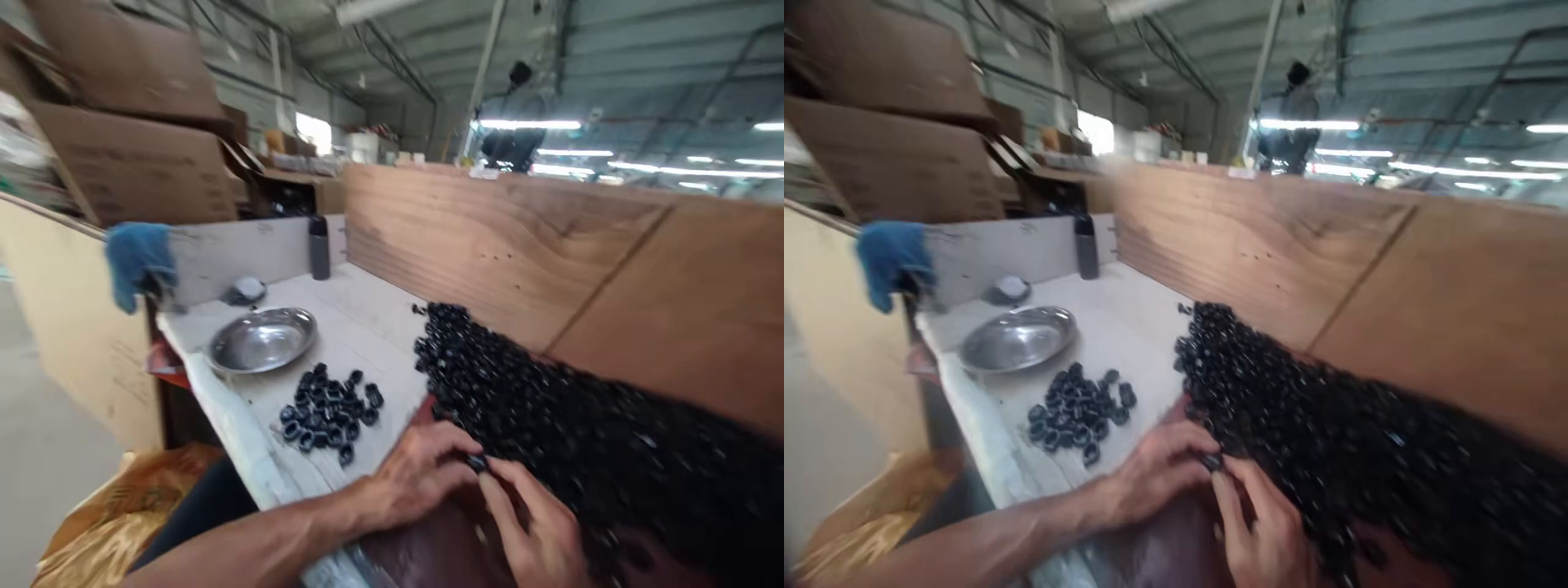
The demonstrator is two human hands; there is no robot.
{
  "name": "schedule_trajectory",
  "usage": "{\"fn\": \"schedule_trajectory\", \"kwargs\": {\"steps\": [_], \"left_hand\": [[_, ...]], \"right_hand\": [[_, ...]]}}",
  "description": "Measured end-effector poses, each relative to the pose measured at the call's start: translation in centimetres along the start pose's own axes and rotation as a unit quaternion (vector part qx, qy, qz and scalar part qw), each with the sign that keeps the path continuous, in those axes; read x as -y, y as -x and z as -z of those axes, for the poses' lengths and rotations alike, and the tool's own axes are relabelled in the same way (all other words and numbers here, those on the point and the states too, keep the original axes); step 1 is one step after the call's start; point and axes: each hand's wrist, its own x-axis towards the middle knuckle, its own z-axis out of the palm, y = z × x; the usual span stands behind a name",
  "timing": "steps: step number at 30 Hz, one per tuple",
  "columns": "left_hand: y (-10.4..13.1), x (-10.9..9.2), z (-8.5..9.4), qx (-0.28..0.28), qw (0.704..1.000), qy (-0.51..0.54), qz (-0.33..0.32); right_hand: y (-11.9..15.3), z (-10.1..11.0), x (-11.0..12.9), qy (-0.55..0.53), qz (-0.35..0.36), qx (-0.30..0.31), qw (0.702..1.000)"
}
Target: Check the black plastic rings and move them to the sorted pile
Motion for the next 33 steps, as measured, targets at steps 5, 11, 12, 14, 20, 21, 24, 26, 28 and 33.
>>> {"fn": "schedule_trajectory", "kwargs": {"steps": [5, 11, 12, 14, 20, 21, 24, 26, 28, 33], "left_hand": [[-0.3, -1.0, 0.3, 0.029, 0.999, 0.02, 0.024], [-0.2, -1.1, 0.0, 0.052, 0.995, 0.048, 0.077], [-0.1, -1.1, -0.1, 0.056, 0.991, 0.069, 0.101], [0.0, -1.1, -0.1, 0.061, 0.986, 0.091, 0.127], [0.2, 0.0, 0.2, 0.066, 0.992, -0.072, -0.085], [0.2, 0.1, 0.3, 0.072, 0.985, -0.102, -0.123], [0.4, 0.0, 0.4, 0.118, 0.961, -0.176, -0.178], [0.7, -0.6, 1.0, 0.166, 0.947, -0.218, -0.166], [1.1, -1.0, 2.2, 0.197, 0.933, -0.274, -0.125], [1.3, -0.8, 7.4, 0.136, 0.858, -0.495, -0.031]], "right_hand": [[0.0, 1.1, 0.9, -0.021, -0.071, -0.013, 0.997], [0.0, 0.4, 0.8, -0.059, -0.049, -0.028, 0.997], [0.0, 0.4, 0.8, -0.065, -0.046, -0.031, 0.996], [0.0, 0.5, 1.0, -0.069, -0.045, -0.025, 0.996], [-0.4, 0.7, 2.8, -0.095, -0.19, 0.027, 0.977], [-0.5, 0.6, 3.1, -0.113, -0.219, 0.035, 0.968], [-0.4, 0.0, 3.5, -0.193, -0.274, 0.049, 0.941], [-0.4, -0.3, 3.3, -0.229, -0.287, 0.078, 0.927], [-0.4, -0.3, 2.8, -0.177, -0.286, 0.106, 0.936], [-0.5, 2.1, 0.9, 0.137, -0.238, 0.027, 0.961]]}}
